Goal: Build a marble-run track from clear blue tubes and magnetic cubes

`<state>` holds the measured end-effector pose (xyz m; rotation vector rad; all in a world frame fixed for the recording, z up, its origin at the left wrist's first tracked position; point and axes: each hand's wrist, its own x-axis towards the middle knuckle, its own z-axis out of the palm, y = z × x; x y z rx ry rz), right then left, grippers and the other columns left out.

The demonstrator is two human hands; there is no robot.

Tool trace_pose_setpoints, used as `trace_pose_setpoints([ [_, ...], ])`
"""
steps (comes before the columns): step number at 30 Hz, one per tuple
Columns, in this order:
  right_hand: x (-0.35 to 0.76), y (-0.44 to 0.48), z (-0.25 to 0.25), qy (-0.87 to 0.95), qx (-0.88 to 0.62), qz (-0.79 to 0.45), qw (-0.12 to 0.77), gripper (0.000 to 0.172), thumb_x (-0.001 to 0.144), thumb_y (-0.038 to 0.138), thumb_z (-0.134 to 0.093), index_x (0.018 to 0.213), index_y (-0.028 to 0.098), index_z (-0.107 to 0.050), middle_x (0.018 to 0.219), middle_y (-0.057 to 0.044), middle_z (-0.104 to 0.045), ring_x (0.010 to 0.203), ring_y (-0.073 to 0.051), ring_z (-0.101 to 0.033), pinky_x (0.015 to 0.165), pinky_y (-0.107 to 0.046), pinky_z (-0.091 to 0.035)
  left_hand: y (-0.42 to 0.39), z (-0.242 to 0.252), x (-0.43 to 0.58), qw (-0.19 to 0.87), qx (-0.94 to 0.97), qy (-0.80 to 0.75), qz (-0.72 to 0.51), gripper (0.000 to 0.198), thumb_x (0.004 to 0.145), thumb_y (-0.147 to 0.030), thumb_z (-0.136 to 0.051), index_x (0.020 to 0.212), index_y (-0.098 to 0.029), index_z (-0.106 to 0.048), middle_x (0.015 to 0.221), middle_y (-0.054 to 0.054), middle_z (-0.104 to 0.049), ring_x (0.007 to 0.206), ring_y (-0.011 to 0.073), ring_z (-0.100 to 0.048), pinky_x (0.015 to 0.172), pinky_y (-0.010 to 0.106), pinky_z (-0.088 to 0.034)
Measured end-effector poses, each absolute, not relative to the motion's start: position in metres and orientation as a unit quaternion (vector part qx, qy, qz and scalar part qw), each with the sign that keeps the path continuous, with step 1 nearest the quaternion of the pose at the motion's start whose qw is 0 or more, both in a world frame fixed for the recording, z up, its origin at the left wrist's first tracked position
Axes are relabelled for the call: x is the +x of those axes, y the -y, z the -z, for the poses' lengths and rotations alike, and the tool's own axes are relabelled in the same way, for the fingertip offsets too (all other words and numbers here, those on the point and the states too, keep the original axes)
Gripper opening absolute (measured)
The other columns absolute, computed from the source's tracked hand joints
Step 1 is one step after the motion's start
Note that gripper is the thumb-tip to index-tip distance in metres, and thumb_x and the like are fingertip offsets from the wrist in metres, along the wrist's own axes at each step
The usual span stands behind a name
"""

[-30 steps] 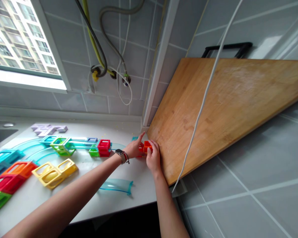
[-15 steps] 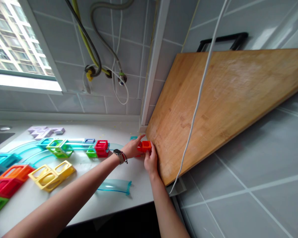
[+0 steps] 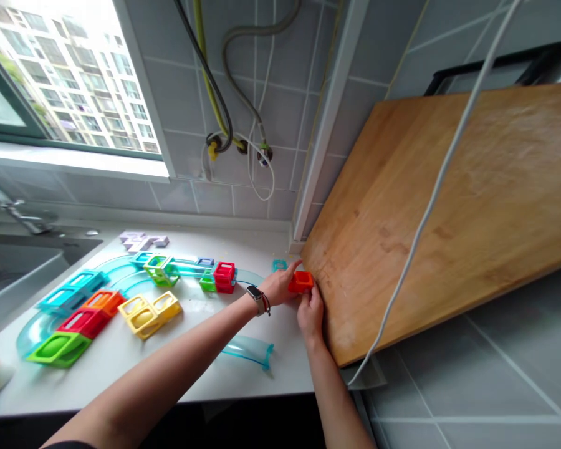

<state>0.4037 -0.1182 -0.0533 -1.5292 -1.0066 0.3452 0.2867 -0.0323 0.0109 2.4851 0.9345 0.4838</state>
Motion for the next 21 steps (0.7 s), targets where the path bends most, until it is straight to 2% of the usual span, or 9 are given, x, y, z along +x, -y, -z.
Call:
trace_pose_setpoints([
  [2, 0.401, 0.119, 0.049, 0.428, -0.670, -0.122, 0.594, 0.048, 0.092, 0.030, -0.045, 0.130, 0.008, -0.065, 0.125, -0.023, -0.070, 0.118, -0.033, -0.066, 0.102, -0.052, -0.051, 0.033, -0.011, 0.286, 0.221, 0.897, -0.340, -0.175, 0.095, 0.084, -0.046, -0.071, 0.157, -0.016, -0.019, 0.100, 0.013, -0.075, 0.093, 0.0314, -0.073, 0.071, 0.033, -0.052],
  [5, 0.396, 0.122, 0.036, 0.430, -0.662, -0.041, 0.613, 0.052, 0.090, 0.022, -0.041, 0.137, 0.009, -0.061, 0.135, -0.022, -0.065, 0.127, -0.031, -0.062, 0.108, -0.051, -0.048, 0.032, -0.010, 0.286, 0.229, 0.898, -0.334, -0.173, 0.099, 0.083, -0.044, -0.073, 0.158, -0.016, -0.016, 0.097, 0.010, -0.076, 0.091, 0.0294, -0.073, 0.071, 0.031, -0.052],
  [8, 0.391, 0.134, 0.026, 0.434, -0.654, 0.005, 0.619, 0.053, 0.090, 0.018, -0.039, 0.138, 0.011, -0.059, 0.137, -0.019, -0.064, 0.129, -0.029, -0.061, 0.109, -0.048, -0.049, 0.030, -0.012, 0.288, 0.237, 0.902, -0.319, -0.168, 0.104, 0.079, -0.036, -0.078, 0.159, -0.015, -0.015, 0.097, 0.009, -0.076, 0.092, 0.0282, -0.073, 0.075, 0.032, -0.054],
  [11, 0.388, 0.159, 0.028, 0.421, -0.683, -0.001, 0.597, 0.047, 0.091, 0.019, -0.042, 0.131, 0.011, -0.064, 0.127, -0.021, -0.070, 0.118, -0.030, -0.068, 0.099, -0.045, -0.056, 0.030, -0.027, 0.284, 0.235, 0.910, -0.297, -0.169, 0.106, 0.073, -0.027, -0.082, 0.158, -0.014, -0.020, 0.116, 0.016, -0.072, 0.108, 0.0304, -0.069, 0.089, 0.038, -0.054],
  [13, 0.387, 0.177, 0.035, 0.426, -0.704, -0.017, 0.569, 0.045, 0.089, 0.018, -0.043, 0.128, 0.011, -0.066, 0.122, -0.021, -0.072, 0.112, -0.031, -0.071, 0.094, -0.044, -0.058, 0.036, -0.046, 0.268, 0.227, 0.917, -0.277, -0.178, 0.104, 0.071, -0.023, -0.082, 0.158, -0.017, -0.025, 0.136, 0.018, -0.063, 0.123, 0.0312, -0.062, 0.101, 0.041, -0.050],
  [15, 0.388, 0.192, 0.045, 0.451, -0.714, -0.046, 0.533, 0.045, 0.088, 0.016, -0.043, 0.126, 0.014, -0.067, 0.120, -0.018, -0.074, 0.110, -0.030, -0.071, 0.094, -0.044, -0.059, 0.048, -0.069, 0.233, 0.200, 0.924, -0.262, -0.195, 0.085, 0.079, -0.019, -0.075, 0.154, -0.022, -0.036, 0.143, 0.015, -0.058, 0.129, 0.0288, -0.058, 0.107, 0.039, -0.048],
  [18, 0.389, 0.203, 0.056, 0.499, -0.710, -0.083, 0.490, 0.048, 0.087, 0.013, -0.040, 0.127, 0.017, -0.067, 0.123, -0.014, -0.073, 0.114, -0.028, -0.070, 0.100, -0.046, -0.057, 0.072, -0.091, 0.152, 0.134, 0.908, -0.337, -0.212, 0.043, 0.093, -0.032, -0.061, 0.136, -0.030, -0.058, 0.128, 0.006, -0.069, 0.111, 0.0256, -0.068, 0.098, 0.039, -0.054],
  [19, 0.389, 0.205, 0.056, 0.507, -0.708, -0.086, 0.484, 0.051, 0.087, 0.011, -0.040, 0.130, 0.017, -0.066, 0.127, -0.014, -0.072, 0.117, -0.027, -0.068, 0.102, -0.047, -0.055, 0.079, -0.091, 0.121, 0.111, 0.892, -0.379, -0.219, 0.037, 0.095, -0.036, -0.057, 0.131, -0.031, -0.061, 0.124, 0.005, -0.070, 0.109, 0.0259, -0.069, 0.097, 0.041, -0.055],
  [21, 0.388, 0.207, 0.051, 0.517, -0.703, -0.074, 0.483, 0.057, 0.086, 0.009, -0.040, 0.137, 0.017, -0.061, 0.135, -0.014, -0.067, 0.125, -0.027, -0.064, 0.107, -0.049, -0.053, 0.090, -0.081, 0.061, 0.069, 0.865, -0.440, -0.231, 0.038, 0.094, -0.047, -0.057, 0.128, -0.032, -0.063, 0.122, 0.005, -0.071, 0.112, 0.0295, -0.067, 0.099, 0.047, -0.054],
])
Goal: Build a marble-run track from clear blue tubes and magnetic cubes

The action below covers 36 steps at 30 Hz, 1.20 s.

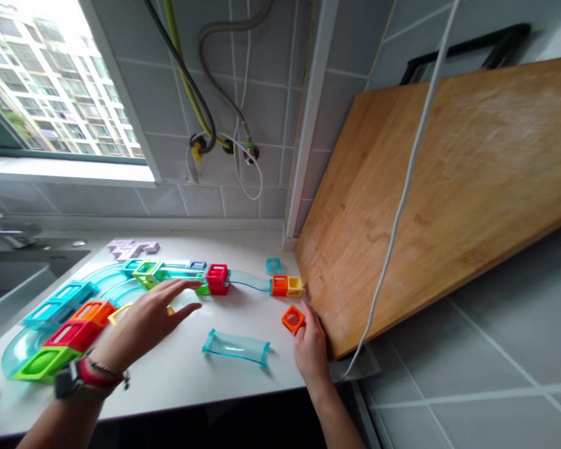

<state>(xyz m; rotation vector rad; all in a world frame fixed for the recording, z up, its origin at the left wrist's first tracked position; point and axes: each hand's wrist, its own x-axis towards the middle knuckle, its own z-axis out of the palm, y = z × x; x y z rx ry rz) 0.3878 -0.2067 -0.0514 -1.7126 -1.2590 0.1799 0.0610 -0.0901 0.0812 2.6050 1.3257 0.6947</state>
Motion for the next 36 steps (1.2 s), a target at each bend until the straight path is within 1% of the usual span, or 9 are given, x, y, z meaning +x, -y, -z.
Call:
trace_pose_setpoints([
  [6, 0.346, 0.205, -0.011, 0.604, -0.606, -0.026, 0.516, 0.053, 0.090, 0.009, -0.040, 0.137, 0.024, -0.061, 0.138, -0.010, -0.063, 0.134, -0.027, -0.055, 0.114, -0.049, -0.046, 0.096, -0.019, -0.027, 0.025, 0.833, -0.505, -0.223, 0.066, 0.087, -0.055, -0.062, 0.144, -0.024, -0.049, 0.136, 0.015, -0.063, 0.127, 0.0364, -0.059, 0.105, 0.053, -0.050],
  [10, 0.275, 0.185, -0.053, 0.756, -0.513, -0.172, 0.370, 0.042, 0.095, 0.013, -0.045, 0.130, 0.025, -0.064, 0.112, -0.006, -0.072, 0.105, -0.021, -0.069, 0.096, -0.033, -0.057, 0.095, -0.004, -0.026, 0.033, 0.822, -0.521, -0.226, 0.064, 0.089, -0.047, -0.060, 0.146, -0.021, -0.045, 0.133, 0.016, -0.065, 0.119, 0.0358, -0.064, 0.100, 0.051, -0.053],
  [12, 0.237, 0.167, -0.063, 0.805, -0.490, -0.181, 0.281, 0.037, 0.097, 0.021, -0.050, 0.132, 0.026, -0.062, 0.116, -0.006, -0.071, 0.106, -0.023, -0.069, 0.094, -0.034, -0.057, 0.095, -0.003, -0.025, 0.051, 0.815, -0.523, -0.246, 0.064, 0.090, -0.040, -0.058, 0.149, -0.021, -0.040, 0.131, 0.015, -0.066, 0.115, 0.0333, -0.066, 0.098, 0.049, -0.053],
  [20, 0.155, 0.079, -0.043, 0.882, -0.422, -0.144, 0.151, 0.057, 0.090, 0.022, -0.059, 0.146, 0.023, -0.046, 0.149, -0.009, -0.051, 0.122, -0.026, -0.060, 0.099, -0.038, -0.055, 0.096, 0.000, -0.026, 0.059, 0.795, -0.512, -0.320, 0.086, 0.086, -0.024, -0.061, 0.158, -0.023, -0.016, 0.147, 0.019, -0.047, 0.123, 0.0325, -0.061, 0.101, 0.050, -0.053],
  [23, 0.151, 0.064, -0.036, 0.909, -0.373, -0.148, 0.107, 0.059, 0.088, 0.025, -0.064, 0.144, 0.028, -0.047, 0.141, -0.007, -0.056, 0.116, -0.026, -0.062, 0.094, -0.038, -0.056, 0.096, 0.001, -0.027, 0.051, 0.803, -0.497, -0.326, 0.089, 0.085, -0.021, -0.061, 0.160, -0.025, -0.012, 0.152, 0.018, -0.043, 0.135, 0.0349, -0.052, 0.108, 0.052, -0.048],
  [25, 0.152, 0.061, -0.034, 0.909, -0.381, -0.143, 0.089, 0.057, 0.088, 0.025, -0.066, 0.141, 0.031, -0.049, 0.131, -0.005, -0.060, 0.106, -0.024, -0.065, 0.088, -0.034, -0.057, 0.095, 0.001, -0.027, 0.053, 0.804, -0.498, -0.320, 0.090, 0.086, -0.020, -0.060, 0.160, -0.026, -0.010, 0.148, 0.017, -0.047, 0.124, 0.0329, -0.060, 0.105, 0.051, -0.050],
  [29, 0.165, 0.071, -0.032, 0.887, -0.420, -0.147, 0.121, 0.048, 0.089, 0.023, -0.065, 0.136, 0.027, -0.054, 0.125, -0.008, -0.059, 0.092, -0.022, -0.067, 0.082, -0.034, -0.058, 0.093, 0.005, -0.027, 0.064, 0.803, -0.502, -0.313, 0.085, 0.089, -0.024, -0.061, 0.160, -0.023, -0.015, 0.126, 0.015, -0.063, 0.094, 0.0272, -0.069, 0.092, 0.048, -0.056],
  [33, 0.191, 0.089, -0.033, 0.822, -0.466, -0.217, 0.245, 0.051, 0.086, 0.014, -0.061, 0.136, 0.022, -0.057, 0.130, -0.012, -0.059, 0.104, -0.025, -0.067, 0.092, -0.038, -0.057, 0.088, 0.009, -0.033, 0.064, 0.818, -0.498, -0.280, 0.075, 0.088, -0.036, -0.067, 0.154, -0.022, -0.035, 0.135, 0.016, -0.062, 0.113, 0.0329, -0.066, 0.098, 0.049, -0.053],
  [36, 0.214, 0.103, -0.036, 0.703, -0.465, -0.392, 0.367, 0.036, 0.092, 0.024, -0.059, 0.127, 0.023, -0.064, 0.120, -0.008, -0.068, 0.101, -0.023, -0.068, 0.091, -0.038, -0.058, 0.086, 0.005, -0.037, 0.060, 0.835, -0.485, -0.252, 0.063, 0.084, -0.043, -0.074, 0.140, -0.024, -0.055, 0.140, 0.014, -0.061, 0.124, 0.0354, -0.061, 0.105, 0.052, -0.050],
])
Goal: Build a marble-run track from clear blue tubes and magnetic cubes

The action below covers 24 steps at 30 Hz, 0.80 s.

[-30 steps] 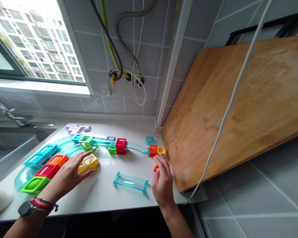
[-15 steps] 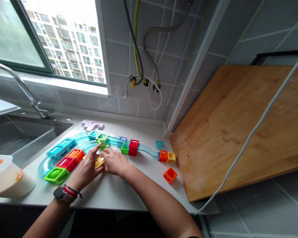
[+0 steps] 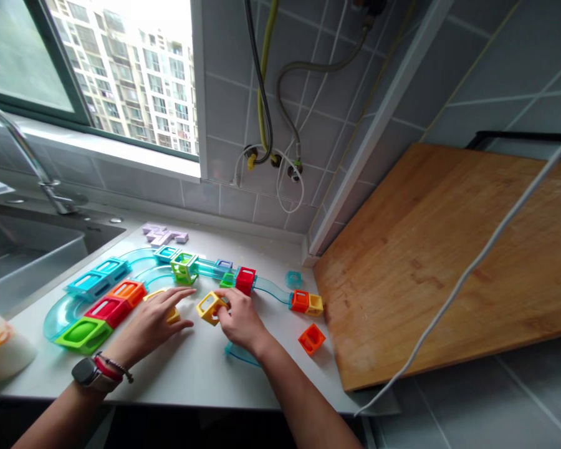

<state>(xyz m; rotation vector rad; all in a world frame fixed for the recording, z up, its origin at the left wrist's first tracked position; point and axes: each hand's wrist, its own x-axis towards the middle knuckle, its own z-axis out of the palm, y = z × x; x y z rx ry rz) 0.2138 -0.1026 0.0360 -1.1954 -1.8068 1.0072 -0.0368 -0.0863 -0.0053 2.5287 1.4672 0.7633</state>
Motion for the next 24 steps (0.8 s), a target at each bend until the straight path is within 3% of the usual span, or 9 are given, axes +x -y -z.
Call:
trace_pose_setpoints([
  [3, 0.235, 0.116, -0.041, 0.529, -0.438, -0.571, 0.449, 0.036, 0.092, 0.043, -0.063, 0.121, 0.022, -0.068, 0.111, -0.007, -0.073, 0.090, -0.022, -0.071, 0.080, -0.039, -0.061, 0.094, -0.010, -0.026, 0.063, 0.839, -0.468, -0.270, 0.057, 0.080, -0.049, -0.078, 0.130, -0.026, -0.064, 0.138, 0.013, -0.064, 0.132, 0.0392, -0.054, 0.114, 0.061, -0.040],
  [5, 0.247, 0.125, -0.046, 0.461, -0.414, -0.624, 0.477, 0.041, 0.087, 0.047, -0.072, 0.119, 0.022, -0.069, 0.114, -0.008, -0.073, 0.095, -0.024, -0.072, 0.083, -0.041, -0.060, 0.106, -0.026, -0.006, 0.119, 0.830, -0.448, -0.311, 0.059, 0.080, -0.051, -0.078, 0.132, -0.028, -0.063, 0.140, 0.011, -0.063, 0.136, 0.0382, -0.051, 0.117, 0.061, -0.037],
  [9, 0.265, 0.141, -0.054, 0.449, -0.367, -0.651, 0.490, 0.042, 0.085, 0.050, -0.075, 0.117, 0.022, -0.072, 0.114, -0.008, -0.074, 0.104, -0.026, -0.069, 0.091, -0.041, -0.057, 0.130, -0.053, 0.052, 0.389, 0.756, -0.391, -0.352, 0.063, 0.088, -0.049, -0.071, 0.145, -0.030, -0.051, 0.141, 0.010, -0.063, 0.123, 0.0284, -0.064, 0.101, 0.046, -0.057],
  [14, 0.299, 0.151, -0.054, 0.499, -0.419, -0.567, 0.504, 0.038, 0.090, 0.049, -0.069, 0.117, 0.023, -0.074, 0.117, -0.008, -0.072, 0.105, -0.025, -0.067, 0.087, -0.036, -0.056, 0.125, -0.059, 0.107, 0.556, 0.672, -0.345, -0.346, 0.055, 0.084, -0.044, -0.076, 0.133, -0.023, -0.062, 0.128, 0.011, -0.069, 0.111, 0.0275, -0.069, 0.090, 0.041, -0.060],
  [17, 0.328, 0.160, -0.058, 0.525, -0.462, -0.522, 0.489, 0.043, 0.091, 0.044, -0.069, 0.130, 0.025, -0.067, 0.125, -0.009, -0.068, 0.106, -0.024, -0.066, 0.086, -0.035, -0.055, 0.112, -0.059, 0.125, 0.638, 0.631, -0.299, -0.325, 0.051, 0.083, -0.042, -0.078, 0.126, -0.019, -0.066, 0.124, 0.011, -0.070, 0.108, 0.0260, -0.068, 0.092, 0.039, -0.059],
  [21, 0.368, 0.176, -0.080, 0.598, -0.468, -0.439, 0.481, 0.064, 0.092, 0.035, -0.069, 0.151, 0.034, -0.045, 0.149, -0.008, -0.052, 0.124, -0.024, -0.058, 0.102, -0.040, -0.051, 0.102, -0.062, 0.146, 0.766, 0.546, -0.239, -0.240, 0.042, 0.089, -0.046, -0.072, 0.117, -0.015, -0.070, 0.110, 0.011, -0.070, 0.099, 0.0210, -0.067, 0.093, 0.039, -0.057],
  [24, 0.390, 0.183, -0.105, 0.705, -0.452, -0.372, 0.402, 0.060, 0.094, 0.031, -0.066, 0.151, 0.036, -0.046, 0.157, -0.006, -0.045, 0.137, -0.025, -0.049, 0.114, -0.044, -0.042, 0.099, -0.061, 0.163, 0.844, 0.469, -0.182, -0.186, 0.038, 0.091, -0.047, -0.070, 0.107, -0.013, -0.072, 0.101, 0.009, -0.067, 0.085, 0.0167, -0.064, 0.089, 0.043, -0.059],
])
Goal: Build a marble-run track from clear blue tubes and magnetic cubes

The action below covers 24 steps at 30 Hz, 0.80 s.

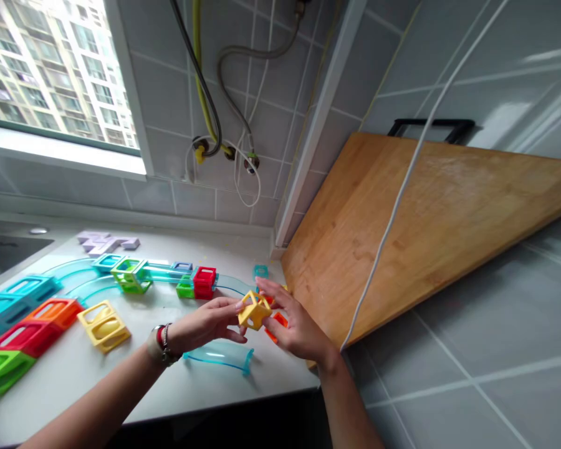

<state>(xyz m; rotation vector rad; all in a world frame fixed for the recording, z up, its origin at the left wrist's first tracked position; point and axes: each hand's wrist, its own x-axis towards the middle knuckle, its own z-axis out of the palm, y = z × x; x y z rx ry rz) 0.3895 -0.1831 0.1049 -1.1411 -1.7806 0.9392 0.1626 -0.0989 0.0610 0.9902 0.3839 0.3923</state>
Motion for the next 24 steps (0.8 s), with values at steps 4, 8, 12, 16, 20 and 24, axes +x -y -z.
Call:
trace_pose_setpoints([
  [4, 0.400, 0.184, -0.127, 0.764, -0.453, -0.338, 0.313, 0.060, 0.086, 0.034, -0.078, 0.143, 0.032, -0.057, 0.146, -0.008, -0.058, 0.138, -0.027, -0.050, 0.109, -0.041, -0.047, 0.098, -0.054, 0.182, 0.901, 0.391, -0.149, -0.116, 0.048, 0.092, -0.058, -0.063, 0.108, -0.013, -0.069, 0.095, 0.009, -0.066, 0.076, 0.0161, -0.063, 0.083, 0.045, -0.061],
  [8, 0.400, 0.183, -0.128, 0.745, -0.496, -0.307, 0.323, 0.058, 0.081, 0.036, -0.082, 0.135, 0.029, -0.063, 0.138, -0.008, -0.064, 0.126, -0.025, -0.060, 0.097, -0.035, -0.055, 0.098, -0.048, 0.192, 0.902, 0.382, -0.161, -0.117, 0.057, 0.090, -0.066, -0.058, 0.112, -0.013, -0.067, 0.098, 0.011, -0.068, 0.075, 0.0185, -0.066, 0.080, 0.044, -0.060],
  [12, 0.410, 0.176, -0.122, 0.707, -0.575, -0.248, 0.330, 0.055, 0.085, 0.034, -0.077, 0.138, 0.027, -0.062, 0.137, -0.008, -0.065, 0.121, -0.025, -0.065, 0.105, -0.040, -0.052, 0.098, -0.044, 0.185, 0.810, 0.462, -0.265, -0.245, 0.053, 0.093, -0.061, -0.058, 0.125, -0.018, -0.060, 0.107, 0.011, -0.070, 0.077, 0.0182, -0.068, 0.078, 0.037, -0.057],
  [16, 0.426, 0.152, -0.112, 0.688, -0.659, -0.123, 0.277, 0.057, 0.084, 0.031, -0.076, 0.139, 0.026, -0.062, 0.139, -0.011, -0.065, 0.128, -0.030, -0.061, 0.113, -0.049, -0.044, 0.107, -0.034, 0.160, 0.632, 0.598, -0.343, -0.354, 0.045, 0.096, -0.053, -0.056, 0.124, -0.018, -0.061, 0.101, 0.009, -0.072, 0.076, 0.0169, -0.065, 0.074, 0.032, -0.054],
  [20, 0.431, 0.118, -0.096, 0.705, -0.674, -0.079, 0.206, 0.058, 0.078, 0.024, -0.080, 0.134, 0.022, -0.067, 0.134, -0.013, -0.068, 0.125, -0.032, -0.062, 0.111, -0.048, -0.045, 0.123, -0.024, 0.131, 0.514, 0.683, -0.366, -0.369, 0.034, 0.099, -0.047, -0.051, 0.115, -0.021, -0.066, 0.101, 0.008, -0.074, 0.087, 0.0207, -0.069, 0.078, 0.033, -0.055],
  [24, 0.427, 0.099, -0.082, 0.709, -0.680, -0.089, 0.165, 0.055, 0.075, 0.022, -0.082, 0.128, 0.023, -0.071, 0.128, -0.013, -0.072, 0.118, -0.031, -0.067, 0.106, -0.044, -0.048, 0.129, -0.012, 0.113, 0.453, 0.721, -0.370, -0.371, 0.026, 0.100, -0.040, -0.050, 0.109, -0.023, -0.068, 0.102, 0.007, -0.075, 0.095, 0.0219, -0.071, 0.082, 0.032, -0.056],
])
